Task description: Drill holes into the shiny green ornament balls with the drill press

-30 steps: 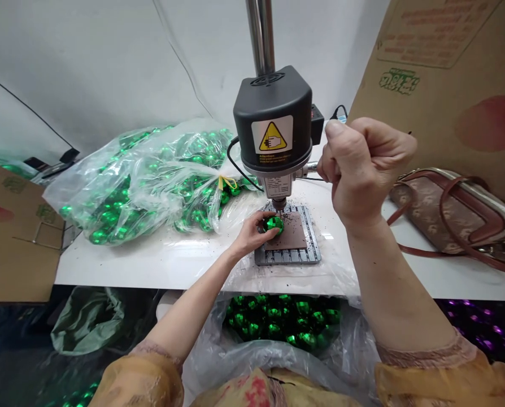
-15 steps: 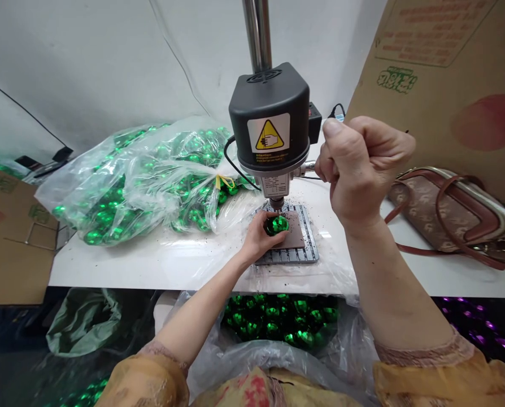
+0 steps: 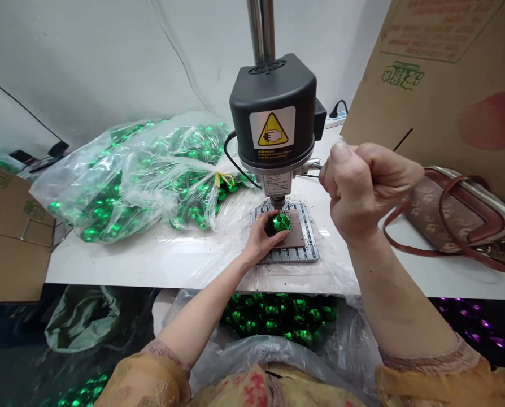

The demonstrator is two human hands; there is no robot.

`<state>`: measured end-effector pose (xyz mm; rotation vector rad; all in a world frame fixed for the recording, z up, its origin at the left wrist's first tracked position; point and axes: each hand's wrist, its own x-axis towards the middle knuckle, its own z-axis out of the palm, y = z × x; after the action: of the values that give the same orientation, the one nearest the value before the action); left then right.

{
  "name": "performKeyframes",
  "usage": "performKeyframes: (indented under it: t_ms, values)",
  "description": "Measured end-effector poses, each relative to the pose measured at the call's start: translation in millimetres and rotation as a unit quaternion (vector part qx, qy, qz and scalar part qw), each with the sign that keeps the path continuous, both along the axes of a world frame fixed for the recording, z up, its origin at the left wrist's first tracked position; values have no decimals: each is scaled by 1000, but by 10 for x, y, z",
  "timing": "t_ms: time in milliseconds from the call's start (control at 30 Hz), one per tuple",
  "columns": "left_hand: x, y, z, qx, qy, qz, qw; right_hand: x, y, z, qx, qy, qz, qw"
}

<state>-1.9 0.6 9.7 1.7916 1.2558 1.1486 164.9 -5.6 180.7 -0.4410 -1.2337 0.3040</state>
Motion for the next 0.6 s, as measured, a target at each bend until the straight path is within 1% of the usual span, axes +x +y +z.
performKeyframes:
  t_ms: [167, 267, 400, 600]
  values:
    - [2, -1, -7, -4, -9, 1, 1000, -12, -20, -58, 28, 2, 2, 1000]
    - [-2, -1, -10, -1, -7, -5, 1000, -15, -4, -97, 41, -8, -10, 999]
    - [-5, 1, -13, 1, -6, -7, 1000, -19, 29, -152, 74, 5, -7, 997]
    - [0, -5, -3, 7, -9, -9, 1000, -14, 44, -261, 118, -8, -35, 992]
